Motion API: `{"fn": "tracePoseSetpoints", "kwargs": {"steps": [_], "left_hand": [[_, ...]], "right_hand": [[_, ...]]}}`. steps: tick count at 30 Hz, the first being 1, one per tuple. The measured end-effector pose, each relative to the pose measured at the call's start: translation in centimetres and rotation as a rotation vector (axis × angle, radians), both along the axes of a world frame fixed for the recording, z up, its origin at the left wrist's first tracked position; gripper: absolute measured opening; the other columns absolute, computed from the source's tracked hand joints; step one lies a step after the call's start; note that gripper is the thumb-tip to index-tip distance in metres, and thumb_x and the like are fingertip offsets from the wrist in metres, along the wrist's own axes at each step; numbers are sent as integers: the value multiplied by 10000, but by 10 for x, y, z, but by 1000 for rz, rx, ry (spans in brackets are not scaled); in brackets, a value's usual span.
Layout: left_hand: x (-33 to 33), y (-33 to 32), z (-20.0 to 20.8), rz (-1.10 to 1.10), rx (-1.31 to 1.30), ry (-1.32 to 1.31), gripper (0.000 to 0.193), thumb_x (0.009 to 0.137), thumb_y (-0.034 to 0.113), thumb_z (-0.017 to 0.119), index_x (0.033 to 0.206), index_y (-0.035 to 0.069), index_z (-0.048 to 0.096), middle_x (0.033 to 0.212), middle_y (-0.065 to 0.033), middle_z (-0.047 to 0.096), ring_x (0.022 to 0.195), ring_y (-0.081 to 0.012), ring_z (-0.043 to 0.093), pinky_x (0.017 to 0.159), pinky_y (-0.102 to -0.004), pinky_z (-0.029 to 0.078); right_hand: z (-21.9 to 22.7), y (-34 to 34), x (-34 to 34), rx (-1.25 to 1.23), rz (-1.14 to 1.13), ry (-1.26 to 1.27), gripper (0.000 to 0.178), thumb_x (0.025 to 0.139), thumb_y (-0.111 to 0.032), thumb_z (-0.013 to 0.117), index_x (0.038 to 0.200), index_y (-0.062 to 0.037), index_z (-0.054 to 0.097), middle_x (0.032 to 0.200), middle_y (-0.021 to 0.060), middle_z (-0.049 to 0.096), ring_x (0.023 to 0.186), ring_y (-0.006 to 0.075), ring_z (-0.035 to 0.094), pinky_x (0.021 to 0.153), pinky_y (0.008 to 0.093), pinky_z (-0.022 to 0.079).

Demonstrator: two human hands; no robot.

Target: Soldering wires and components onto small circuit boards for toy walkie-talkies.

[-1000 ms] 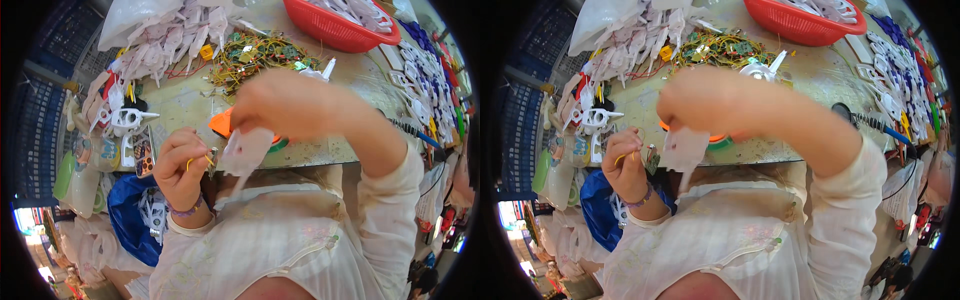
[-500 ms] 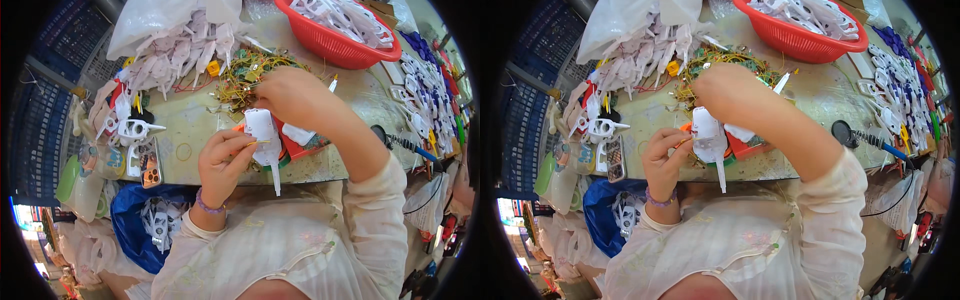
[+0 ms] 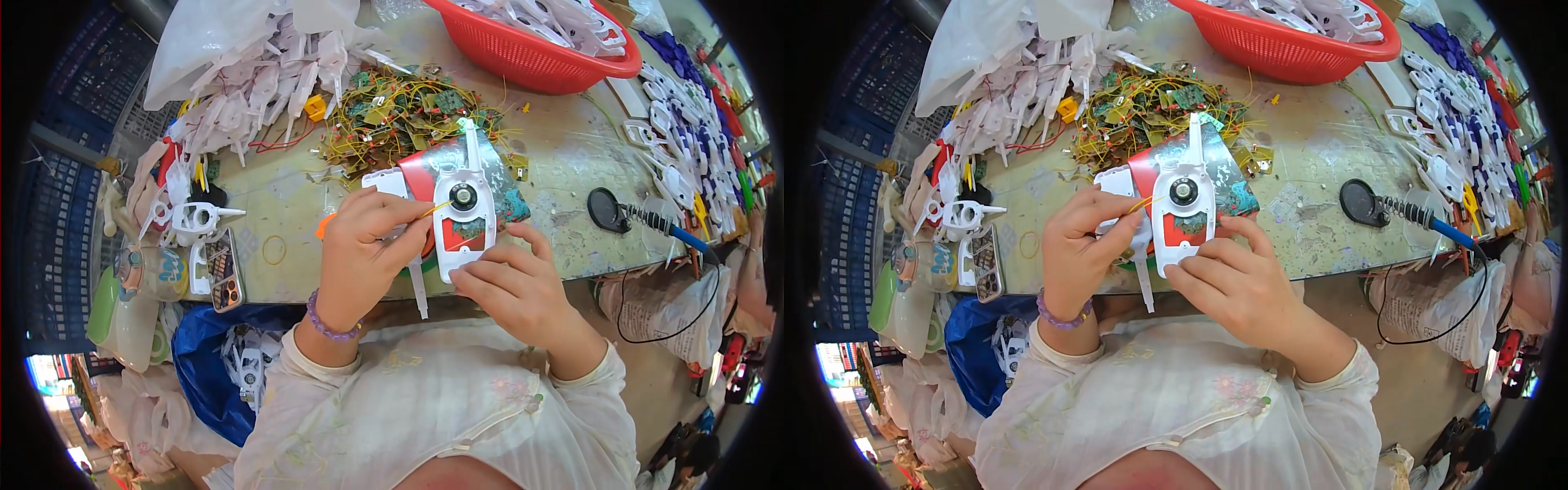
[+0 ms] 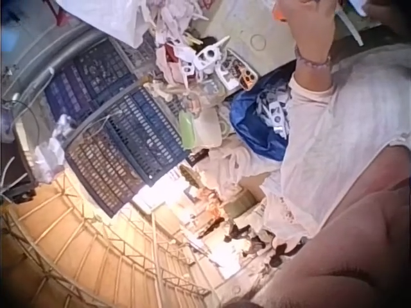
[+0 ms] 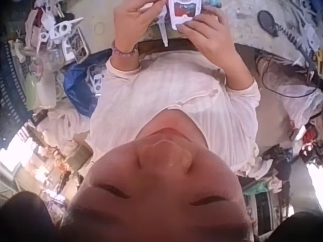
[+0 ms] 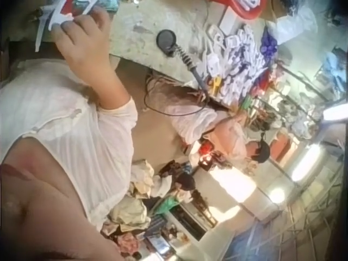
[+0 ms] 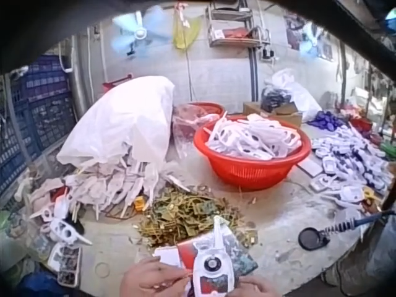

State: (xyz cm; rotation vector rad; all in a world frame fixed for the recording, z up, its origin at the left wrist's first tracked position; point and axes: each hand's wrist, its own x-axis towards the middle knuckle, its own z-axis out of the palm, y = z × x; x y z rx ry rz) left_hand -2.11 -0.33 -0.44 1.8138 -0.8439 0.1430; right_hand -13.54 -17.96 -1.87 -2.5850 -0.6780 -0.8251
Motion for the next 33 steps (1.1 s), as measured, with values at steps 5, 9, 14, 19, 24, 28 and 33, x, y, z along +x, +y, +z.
{"fn": "tracePoseSetpoints", "kwargs": {"steps": [5,9,14,19,24,28,33], "left_hand": [[-3,-3,6,-8,97,-34,111,757,72,675,862,54,704,743,-32,660,705,-176,608,804,-338,412],[-3,-2,3,30,22,-15,134,750,56,683,881,42,703,745,-48,654,716,-186,606,777,-316,430],[0,15,-2,241,-69,99,173,783,11,674,955,-2,689,830,-88,642,748,-139,583,668,-234,450],[8,32,-6,288,-71,92,160,795,15,665,951,-17,684,839,-82,639,774,-132,588,689,-231,448],[9,37,-10,287,-48,77,139,790,26,661,919,-20,684,838,-86,643,785,-154,600,722,-250,449],[8,36,-10,287,-80,76,135,791,29,662,915,-18,685,824,-84,641,778,-154,597,718,-252,449],[2,41,-7,228,-75,109,129,793,5,651,916,-14,685,817,-80,638,754,-149,584,697,-248,443]], "right_hand": [[4,-18,5,265,-94,16,336,644,-263,791,912,-109,661,879,35,612,877,245,549,869,432,404],[15,-4,14,257,-122,64,384,631,-245,783,953,-85,650,867,45,604,837,245,536,826,422,401],[15,-14,9,88,-221,142,369,696,-169,720,1038,-90,606,838,39,595,859,224,546,903,436,357],[15,-39,12,29,-526,66,327,707,-20,641,1029,-58,606,1053,107,591,1039,306,536,1014,524,299],[15,-37,29,137,-431,17,303,755,-66,632,1053,-23,597,1085,136,590,1035,332,530,910,438,402],[7,-22,52,208,-388,112,309,783,-106,638,1073,-10,592,1054,152,601,991,327,540,877,424,413],[1,-62,65,287,-652,64,247,803,-139,640,1022,-27,617,971,168,626,912,345,576,813,413,452]]}}
